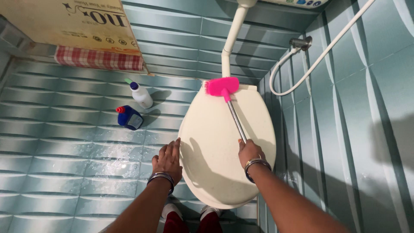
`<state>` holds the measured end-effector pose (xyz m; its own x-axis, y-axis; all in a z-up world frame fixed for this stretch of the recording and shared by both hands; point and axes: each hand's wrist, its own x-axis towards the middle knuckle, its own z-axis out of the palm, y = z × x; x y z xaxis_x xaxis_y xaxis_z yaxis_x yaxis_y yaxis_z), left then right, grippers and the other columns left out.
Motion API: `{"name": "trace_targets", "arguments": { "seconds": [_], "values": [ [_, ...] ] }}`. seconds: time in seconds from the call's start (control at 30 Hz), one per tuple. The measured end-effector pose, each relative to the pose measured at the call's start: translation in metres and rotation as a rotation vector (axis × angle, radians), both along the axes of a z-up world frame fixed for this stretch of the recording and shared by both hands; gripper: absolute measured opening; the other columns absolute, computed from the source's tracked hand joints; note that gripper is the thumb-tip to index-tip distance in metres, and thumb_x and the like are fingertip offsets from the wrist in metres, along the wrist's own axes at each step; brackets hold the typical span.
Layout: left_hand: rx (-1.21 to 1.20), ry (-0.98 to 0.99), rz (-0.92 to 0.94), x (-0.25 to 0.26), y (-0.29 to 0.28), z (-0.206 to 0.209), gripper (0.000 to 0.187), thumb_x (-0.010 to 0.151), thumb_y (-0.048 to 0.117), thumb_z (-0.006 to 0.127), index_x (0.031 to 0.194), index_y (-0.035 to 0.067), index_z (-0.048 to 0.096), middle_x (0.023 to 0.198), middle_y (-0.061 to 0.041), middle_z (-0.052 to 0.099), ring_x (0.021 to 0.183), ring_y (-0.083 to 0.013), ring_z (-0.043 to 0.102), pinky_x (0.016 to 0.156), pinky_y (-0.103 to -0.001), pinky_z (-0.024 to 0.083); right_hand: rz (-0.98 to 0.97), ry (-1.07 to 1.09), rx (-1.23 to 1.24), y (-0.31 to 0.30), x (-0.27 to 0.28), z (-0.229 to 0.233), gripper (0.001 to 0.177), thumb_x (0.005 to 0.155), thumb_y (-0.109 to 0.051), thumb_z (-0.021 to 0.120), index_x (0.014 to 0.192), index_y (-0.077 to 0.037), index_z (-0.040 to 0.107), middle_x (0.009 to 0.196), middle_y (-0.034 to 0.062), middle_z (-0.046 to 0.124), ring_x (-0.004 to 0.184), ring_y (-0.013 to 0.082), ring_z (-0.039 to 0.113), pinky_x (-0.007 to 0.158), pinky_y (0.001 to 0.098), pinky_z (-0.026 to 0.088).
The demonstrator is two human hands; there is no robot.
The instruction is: The person scrubs the closed toilet seat and lid with a pink toilet brush. The person repeatedly wipes the top surface of the toilet seat and lid, moving the brush back and forth across the entire area.
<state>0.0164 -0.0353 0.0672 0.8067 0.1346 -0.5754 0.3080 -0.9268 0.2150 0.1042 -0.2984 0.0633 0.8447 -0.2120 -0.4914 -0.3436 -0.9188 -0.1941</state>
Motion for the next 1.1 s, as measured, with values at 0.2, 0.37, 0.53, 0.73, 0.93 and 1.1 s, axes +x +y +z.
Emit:
{"name": "trace_targets", "arguments": {
  "seconds": [0.2, 0.37, 0.53, 0.73, 0.93, 1.1],
  "values": [
    [0.048, -0.095, -0.066, 0.012, -0.008, 0.001, 0.094, 0.091, 0.019, 0.065, 0.162, 0.023, 0.003, 0.167, -0.002, 0.016, 0.152, -0.0232, 0.02, 0.117, -0.058, 0.027, 0.009, 0.054, -0.043, -0.048, -0.081, -0.047, 0.05, 0.103, -0.054, 0.04, 0.114, -0.011, 0.062, 0.097, 0.0243, 0.075, 0.095, 0.0459, 0.073, 0.085, 0.0549, 0.058],
    [0.079, -0.064, -0.172, 0.016, -0.022, 0.013, 0.094, 0.091, 0.02, 0.064, 0.162, 0.022, 0.002, 0.167, -0.001, 0.016, 0.153, -0.0244, 0.019, 0.117, -0.056, 0.028, -0.122, 0.192, -0.048, -0.086, -0.184, -0.08, 0.046, 0.1, -0.053, 0.04, 0.116, -0.014, 0.059, 0.09, 0.0267, 0.076, 0.089, 0.0461, 0.075, 0.08, 0.0594, 0.06],
    [0.1, -0.121, -0.285, 0.025, -0.029, 0.015, 0.089, 0.094, 0.019, 0.06, 0.162, 0.021, 0.003, 0.167, -0.001, 0.016, 0.152, -0.0255, 0.018, 0.115, -0.056, 0.028, -0.193, 0.142, -0.044, -0.089, -0.153, -0.076, 0.047, 0.1, -0.052, 0.042, 0.112, -0.011, 0.061, 0.094, 0.026, 0.074, 0.094, 0.0476, 0.072, 0.083, 0.0589, 0.058],
    [0.093, -0.107, -0.275, 0.031, -0.029, 0.004, 0.082, 0.093, 0.017, 0.061, 0.16, 0.021, 0.014, 0.167, 0.0, 0.016, 0.153, -0.0249, 0.016, 0.117, -0.055, 0.027, -0.188, -0.125, -0.039, -0.081, -0.022, -0.078, 0.054, 0.104, -0.053, 0.043, 0.103, -0.006, 0.069, 0.095, 0.0257, 0.074, 0.096, 0.0472, 0.071, 0.085, 0.0549, 0.057],
    [0.07, -0.05, -0.244, 0.029, -0.038, 0.007, 0.082, 0.094, 0.02, 0.063, 0.16, 0.021, 0.015, 0.167, 0.0, 0.013, 0.154, -0.0246, 0.015, 0.118, -0.054, 0.026, -0.195, -0.024, -0.045, -0.095, -0.059, -0.07, 0.052, 0.104, -0.052, 0.042, 0.109, -0.007, 0.066, 0.104, 0.0266, 0.075, 0.101, 0.0451, 0.071, 0.088, 0.0539, 0.058],
    [0.077, -0.069, -0.259, 0.029, -0.046, 0.01, 0.084, 0.093, 0.018, 0.063, 0.161, 0.019, 0.015, 0.167, -0.003, 0.013, 0.154, -0.026, 0.014, 0.117, -0.053, 0.027, -0.274, 0.146, -0.102, -0.098, -0.167, -0.088, 0.054, 0.104, -0.057, 0.036, 0.112, -0.011, 0.063, 0.098, 0.025, 0.077, 0.099, 0.0435, 0.075, 0.088, 0.0544, 0.06]
  ]
}}
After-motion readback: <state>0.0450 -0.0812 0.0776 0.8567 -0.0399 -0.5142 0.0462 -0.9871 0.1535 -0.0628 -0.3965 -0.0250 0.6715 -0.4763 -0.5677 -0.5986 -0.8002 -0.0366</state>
